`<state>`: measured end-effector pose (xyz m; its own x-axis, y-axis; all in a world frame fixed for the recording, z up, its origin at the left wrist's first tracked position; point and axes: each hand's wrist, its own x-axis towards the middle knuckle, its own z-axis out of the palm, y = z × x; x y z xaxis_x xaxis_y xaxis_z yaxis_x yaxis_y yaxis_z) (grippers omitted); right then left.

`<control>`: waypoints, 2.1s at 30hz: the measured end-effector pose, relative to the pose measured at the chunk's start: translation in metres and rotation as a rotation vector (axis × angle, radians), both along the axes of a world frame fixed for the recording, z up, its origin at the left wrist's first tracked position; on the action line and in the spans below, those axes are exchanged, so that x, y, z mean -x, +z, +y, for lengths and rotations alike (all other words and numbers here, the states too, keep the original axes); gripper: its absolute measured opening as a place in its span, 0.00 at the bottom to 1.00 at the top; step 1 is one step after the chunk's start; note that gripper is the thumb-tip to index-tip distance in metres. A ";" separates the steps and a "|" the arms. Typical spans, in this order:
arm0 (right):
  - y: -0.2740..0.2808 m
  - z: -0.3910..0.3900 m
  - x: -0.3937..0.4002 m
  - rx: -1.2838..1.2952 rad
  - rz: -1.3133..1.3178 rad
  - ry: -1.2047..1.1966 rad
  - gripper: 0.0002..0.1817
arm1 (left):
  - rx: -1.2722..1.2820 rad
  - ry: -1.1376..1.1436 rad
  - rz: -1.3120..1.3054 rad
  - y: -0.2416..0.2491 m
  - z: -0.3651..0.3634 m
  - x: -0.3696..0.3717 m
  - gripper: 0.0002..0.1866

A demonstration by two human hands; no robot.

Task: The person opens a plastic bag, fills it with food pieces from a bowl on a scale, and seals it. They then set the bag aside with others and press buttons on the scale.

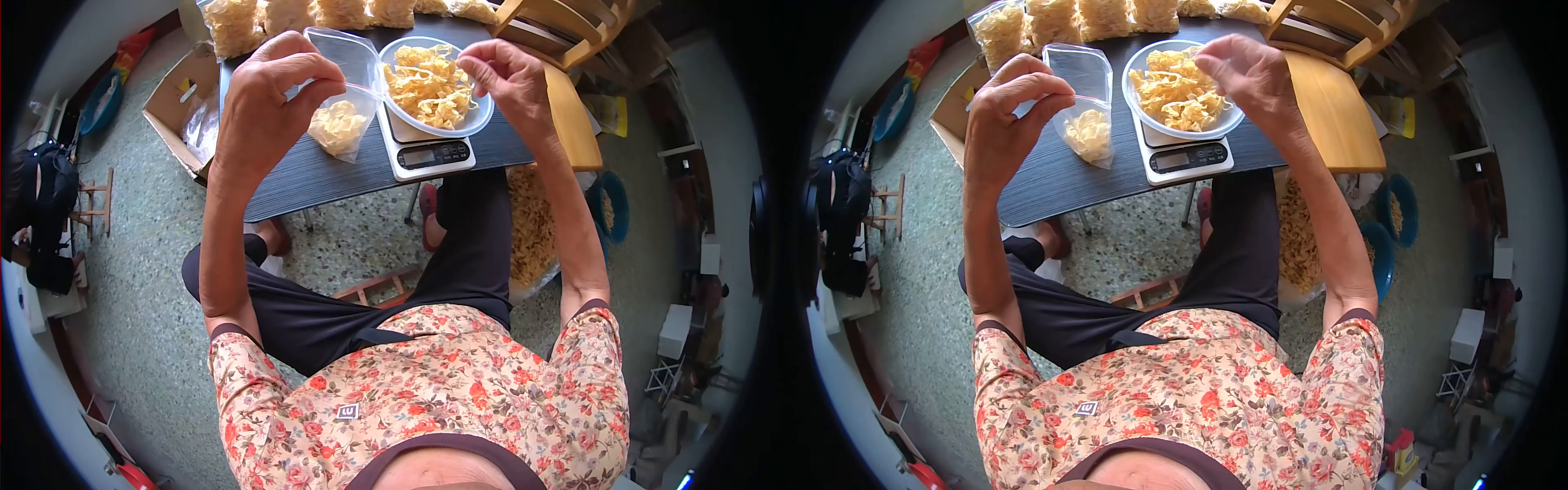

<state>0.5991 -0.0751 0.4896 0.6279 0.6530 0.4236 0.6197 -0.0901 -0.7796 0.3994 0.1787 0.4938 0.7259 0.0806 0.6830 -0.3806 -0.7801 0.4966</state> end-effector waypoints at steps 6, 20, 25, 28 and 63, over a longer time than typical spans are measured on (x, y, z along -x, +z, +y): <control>-0.010 -0.009 -0.008 0.302 -0.277 -0.045 0.09 | 0.031 0.001 0.035 0.000 -0.006 -0.001 0.05; -0.026 0.012 -0.009 0.289 -0.582 0.025 0.10 | -0.032 -0.033 0.033 -0.005 -0.004 -0.007 0.05; -0.022 0.001 -0.010 0.122 -0.647 -0.039 0.09 | -0.040 -0.020 0.059 -0.005 -0.006 -0.007 0.05; -0.022 -0.003 -0.014 0.036 -0.649 -0.048 0.09 | 0.027 -0.026 0.075 -0.006 -0.010 -0.007 0.05; 0.000 0.017 -0.019 -0.333 0.260 -0.166 0.13 | 0.023 -0.034 0.060 -0.006 -0.006 -0.007 0.05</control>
<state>0.6178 -0.0578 0.4896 0.8258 0.3898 0.4075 0.3975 0.1103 -0.9110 0.4062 0.1723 0.4879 0.7679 0.0705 0.6366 -0.3759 -0.7551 0.5371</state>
